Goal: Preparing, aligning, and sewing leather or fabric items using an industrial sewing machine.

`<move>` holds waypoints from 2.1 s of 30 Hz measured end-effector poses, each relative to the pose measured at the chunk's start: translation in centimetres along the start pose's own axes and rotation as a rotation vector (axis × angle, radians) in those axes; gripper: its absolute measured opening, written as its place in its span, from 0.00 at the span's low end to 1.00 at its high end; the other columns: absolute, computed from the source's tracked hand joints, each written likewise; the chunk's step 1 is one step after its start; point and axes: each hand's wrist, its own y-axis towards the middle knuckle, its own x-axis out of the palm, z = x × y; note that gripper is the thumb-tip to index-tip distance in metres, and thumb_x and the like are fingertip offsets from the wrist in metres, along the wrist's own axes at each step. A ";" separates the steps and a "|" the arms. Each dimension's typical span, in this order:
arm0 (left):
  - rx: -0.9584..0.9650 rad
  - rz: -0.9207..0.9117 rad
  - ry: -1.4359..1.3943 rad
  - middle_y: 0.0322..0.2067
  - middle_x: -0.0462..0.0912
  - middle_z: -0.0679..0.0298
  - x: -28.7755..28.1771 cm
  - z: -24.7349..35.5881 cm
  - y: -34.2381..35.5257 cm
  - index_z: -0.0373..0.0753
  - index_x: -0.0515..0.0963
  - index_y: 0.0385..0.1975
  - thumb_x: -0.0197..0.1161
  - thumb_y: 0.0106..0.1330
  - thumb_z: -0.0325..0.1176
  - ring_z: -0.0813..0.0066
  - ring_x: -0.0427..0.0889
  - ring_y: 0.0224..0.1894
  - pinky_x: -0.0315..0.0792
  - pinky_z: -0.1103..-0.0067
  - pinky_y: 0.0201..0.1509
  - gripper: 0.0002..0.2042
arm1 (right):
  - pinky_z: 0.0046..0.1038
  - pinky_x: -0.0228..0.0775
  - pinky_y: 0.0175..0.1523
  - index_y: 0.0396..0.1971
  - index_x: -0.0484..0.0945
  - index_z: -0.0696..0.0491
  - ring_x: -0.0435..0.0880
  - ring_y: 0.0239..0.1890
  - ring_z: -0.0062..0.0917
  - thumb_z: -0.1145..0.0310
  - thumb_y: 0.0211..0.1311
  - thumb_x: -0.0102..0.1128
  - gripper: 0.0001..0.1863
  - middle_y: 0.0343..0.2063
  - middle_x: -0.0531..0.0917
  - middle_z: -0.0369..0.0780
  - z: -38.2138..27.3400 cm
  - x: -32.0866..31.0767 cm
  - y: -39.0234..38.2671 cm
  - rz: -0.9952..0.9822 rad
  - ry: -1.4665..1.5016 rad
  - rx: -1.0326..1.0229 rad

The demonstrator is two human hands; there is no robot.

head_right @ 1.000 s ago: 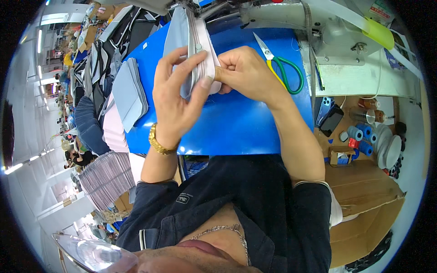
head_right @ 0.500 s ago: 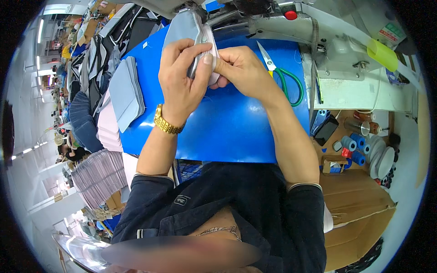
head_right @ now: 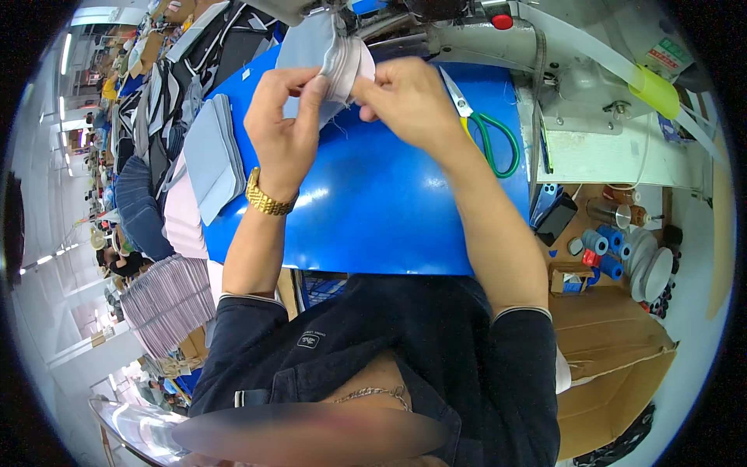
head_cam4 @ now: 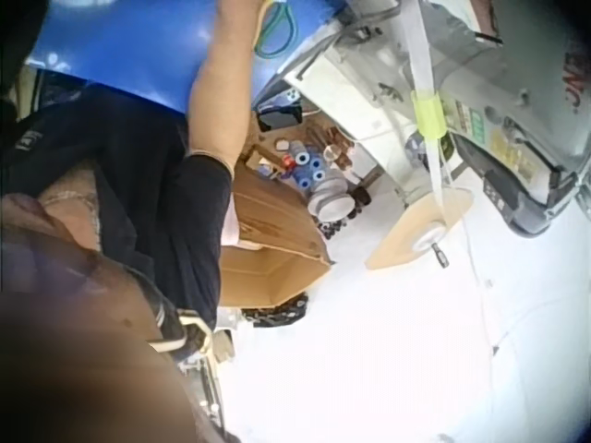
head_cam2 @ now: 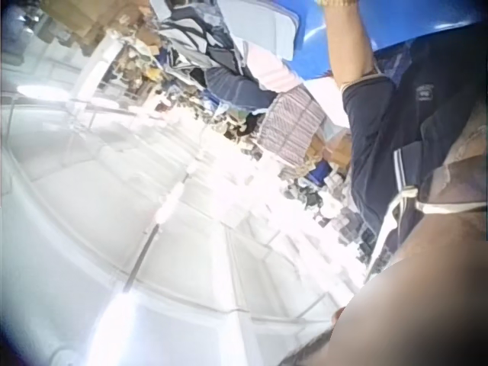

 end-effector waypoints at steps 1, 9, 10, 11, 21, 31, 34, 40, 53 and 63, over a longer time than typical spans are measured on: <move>-0.057 -0.003 -0.057 0.33 0.85 0.61 -0.2 -0.2 0.0 0.33 0.85 0.39 0.71 0.68 0.25 0.73 0.82 0.31 0.75 0.81 0.38 0.04 | 0.26 0.78 0.35 0.32 0.89 0.60 0.88 0.28 0.20 0.53 0.67 0.67 0.22 0.23 0.89 0.41 0.7 0.8 0.0 0.006 -0.016 0.010; 0.086 -0.047 0.132 0.51 0.82 0.57 1.2 0.4 -0.5 0.42 0.84 0.49 0.73 0.62 0.31 0.58 0.79 0.53 0.73 0.68 0.52 0.15 | 0.28 0.84 0.44 0.41 0.87 0.60 0.90 0.38 0.26 0.58 0.79 0.57 0.19 0.38 0.90 0.41 6.6 5.9 1.2 -0.232 0.851 -0.058; 0.211 -0.045 0.240 0.54 0.80 0.57 1.4 0.3 -0.4 0.43 0.83 0.51 0.73 0.61 0.32 0.57 0.77 0.56 0.72 0.67 0.55 0.17 | 0.30 0.85 0.45 0.41 0.86 0.60 0.91 0.39 0.26 0.58 0.80 0.56 0.19 0.37 0.90 0.41 6.7 6.3 1.1 -0.257 0.949 -0.055; 0.250 -0.083 0.336 0.58 0.77 0.60 1.5 0.2 -0.2 0.46 0.83 0.54 0.73 0.56 0.36 0.56 0.74 0.60 0.69 0.64 0.58 0.23 | 0.31 0.86 0.46 0.40 0.86 0.60 0.91 0.40 0.27 0.59 0.80 0.55 0.19 0.37 0.89 0.41 6.6 6.6 0.9 -0.285 1.046 -0.052; 0.390 -0.342 0.600 0.46 0.80 0.66 -1.7 0.6 1.3 0.40 0.85 0.50 0.66 0.55 0.33 0.64 0.77 0.51 0.70 0.69 0.52 0.20 | 0.33 0.87 0.46 0.41 0.85 0.60 0.91 0.37 0.28 0.55 0.80 0.55 0.22 0.35 0.90 0.43 3.9 5.8 -0.5 -0.235 0.898 0.147; 0.205 -0.231 0.342 0.38 0.83 0.66 0.7 1.0 0.3 0.41 0.87 0.46 0.68 0.60 0.26 0.65 0.79 0.41 0.71 0.70 0.44 0.14 | 0.29 0.83 0.43 0.38 0.83 0.58 0.86 0.34 0.22 0.59 0.81 0.51 0.19 0.34 0.86 0.39 5.5 7.1 0.2 -0.100 0.850 0.011; 0.195 -0.164 0.384 0.38 0.83 0.65 1.8 0.9 1.0 0.41 0.88 0.46 0.69 0.62 0.25 0.63 0.80 0.40 0.71 0.70 0.43 0.12 | 0.27 0.82 0.42 0.36 0.83 0.57 0.83 0.31 0.21 0.59 0.81 0.50 0.19 0.30 0.84 0.37 5.6 7.2 1.0 -0.083 0.858 -0.084; 0.168 -0.130 0.428 0.35 0.82 0.63 2.6 0.8 2.8 0.39 0.88 0.38 0.70 0.62 0.28 0.61 0.79 0.39 0.73 0.68 0.42 0.07 | 0.25 0.80 0.35 0.33 0.84 0.58 0.84 0.27 0.21 0.60 0.80 0.52 0.19 0.27 0.85 0.38 4.0 5.5 1.3 -0.086 0.816 -0.038; 0.037 -0.127 0.209 0.43 0.86 0.55 0.9 2.8 2.1 0.35 0.87 0.38 0.68 0.63 0.27 0.58 0.83 0.43 0.78 0.68 0.47 0.07 | 0.21 0.78 0.32 0.25 0.77 0.54 0.77 0.24 0.14 0.63 0.74 0.58 0.16 0.21 0.75 0.31 0.4 -0.9 0.1 -0.152 0.440 -0.042; -0.138 -0.078 0.008 0.46 0.89 0.56 2.1 1.5 1.0 0.35 0.89 0.44 0.67 0.65 0.25 0.64 0.89 0.45 0.80 0.76 0.51 0.10 | 0.22 0.75 0.31 0.24 0.78 0.57 0.78 0.23 0.14 0.65 0.72 0.60 0.16 0.20 0.79 0.32 -0.9 -1.2 -0.1 -0.016 0.172 -0.183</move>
